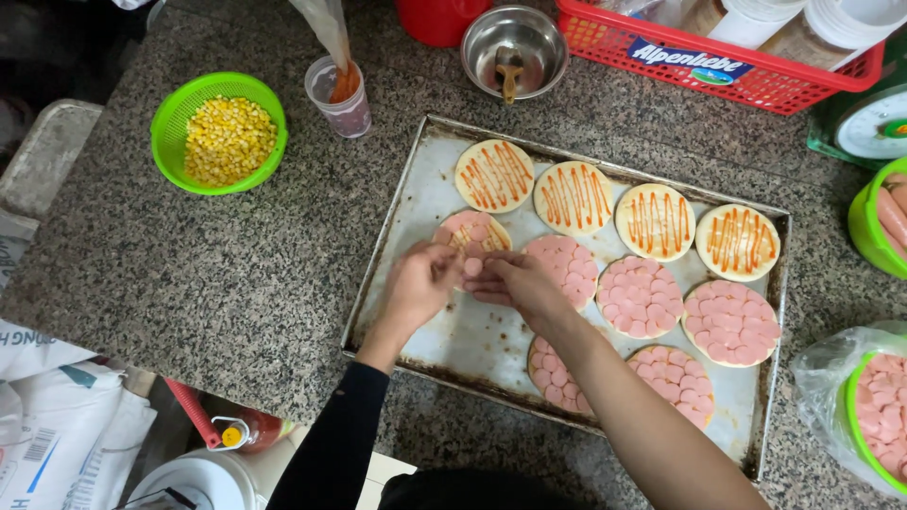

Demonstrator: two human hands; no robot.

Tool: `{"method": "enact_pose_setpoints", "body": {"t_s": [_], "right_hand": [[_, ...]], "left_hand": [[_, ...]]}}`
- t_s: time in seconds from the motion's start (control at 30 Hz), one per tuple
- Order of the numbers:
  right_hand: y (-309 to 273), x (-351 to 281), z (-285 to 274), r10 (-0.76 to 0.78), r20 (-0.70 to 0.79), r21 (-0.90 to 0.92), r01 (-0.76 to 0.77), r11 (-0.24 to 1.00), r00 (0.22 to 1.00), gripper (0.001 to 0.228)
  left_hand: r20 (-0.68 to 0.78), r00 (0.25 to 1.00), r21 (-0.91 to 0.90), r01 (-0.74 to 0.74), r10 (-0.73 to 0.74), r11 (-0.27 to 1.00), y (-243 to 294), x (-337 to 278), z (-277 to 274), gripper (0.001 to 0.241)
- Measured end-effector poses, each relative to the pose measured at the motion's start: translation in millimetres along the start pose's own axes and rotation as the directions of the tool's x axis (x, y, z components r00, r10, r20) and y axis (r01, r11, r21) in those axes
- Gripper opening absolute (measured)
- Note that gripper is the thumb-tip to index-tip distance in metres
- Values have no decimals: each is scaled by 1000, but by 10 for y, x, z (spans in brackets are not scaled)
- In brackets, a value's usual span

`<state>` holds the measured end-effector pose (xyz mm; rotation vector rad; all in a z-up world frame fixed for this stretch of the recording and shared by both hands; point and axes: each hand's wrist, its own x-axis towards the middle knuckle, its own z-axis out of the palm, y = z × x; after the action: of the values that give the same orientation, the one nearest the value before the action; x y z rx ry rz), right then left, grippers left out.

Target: Decorate small circular pastries with sliced ham or sausage pieces.

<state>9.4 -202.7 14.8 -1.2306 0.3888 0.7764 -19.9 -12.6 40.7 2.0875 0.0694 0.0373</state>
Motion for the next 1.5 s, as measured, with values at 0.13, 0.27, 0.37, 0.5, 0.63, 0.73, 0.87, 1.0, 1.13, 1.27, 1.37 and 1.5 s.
{"method": "enact_pose_setpoints", "body": {"t_s": [0.13, 0.27, 0.37, 0.5, 0.63, 0.73, 0.87, 1.0, 1.13, 1.27, 1.37, 1.5], "right_hand": [[17, 2, 24, 6, -7, -29, -6, 1000, 1000, 25], [27, -24, -25, 13, 0, -165, -12, 986, 1000, 27], [95, 0, -85, 20, 2, -308, -18, 951, 1000, 29], [44, -119, 21, 77, -22, -575, -76, 815, 997, 33], [113, -126, 25, 67, 49, -611, -23, 791, 997, 38], [92, -154, 33, 47, 55, -631, -2, 776, 997, 41], [85, -148, 38, 46, 51, -635, -4, 772, 998, 42], [69, -172, 47, 50, 38, -632, -15, 775, 998, 41], [76, -166, 43, 61, 47, -616, -19, 787, 997, 42], [-27, -243, 100, 76, 13, -603, -53, 796, 997, 36], [-15, -201, 18, 43, -24, -572, -49, 819, 999, 30], [-55, -173, -52, -66, -38, -414, 45, 909, 997, 26]], "left_hand": [[86, 989, -5, -119, 119, 993, 28, -19, -36, 19], [30, 994, 175, 97, -103, 980, -130, -16, -72, 19], [-62, 997, 186, 59, -49, 981, -224, -29, -101, 19], [16, 999, 2, -37, 37, 999, -295, -111, 3, 23], [51, 999, 155, -15, 7, 988, -169, -133, 46, 21], [-21, 1000, 345, -10, 19, 938, -256, -132, 137, 20], [-32, 998, 409, -29, 46, 912, -255, -134, 148, 23], [-47, 997, 435, -32, 58, 900, -251, -124, 169, 23], [-69, 995, 436, -38, 75, 899, -259, -123, 176, 24], [-71, 997, 389, 17, 11, 921, -227, -112, 122, 33], [-101, 995, 365, 35, 2, 930, -267, -92, 52, 43], [-176, 978, 402, -28, 108, 915, -179, -84, -68, 46]]}}
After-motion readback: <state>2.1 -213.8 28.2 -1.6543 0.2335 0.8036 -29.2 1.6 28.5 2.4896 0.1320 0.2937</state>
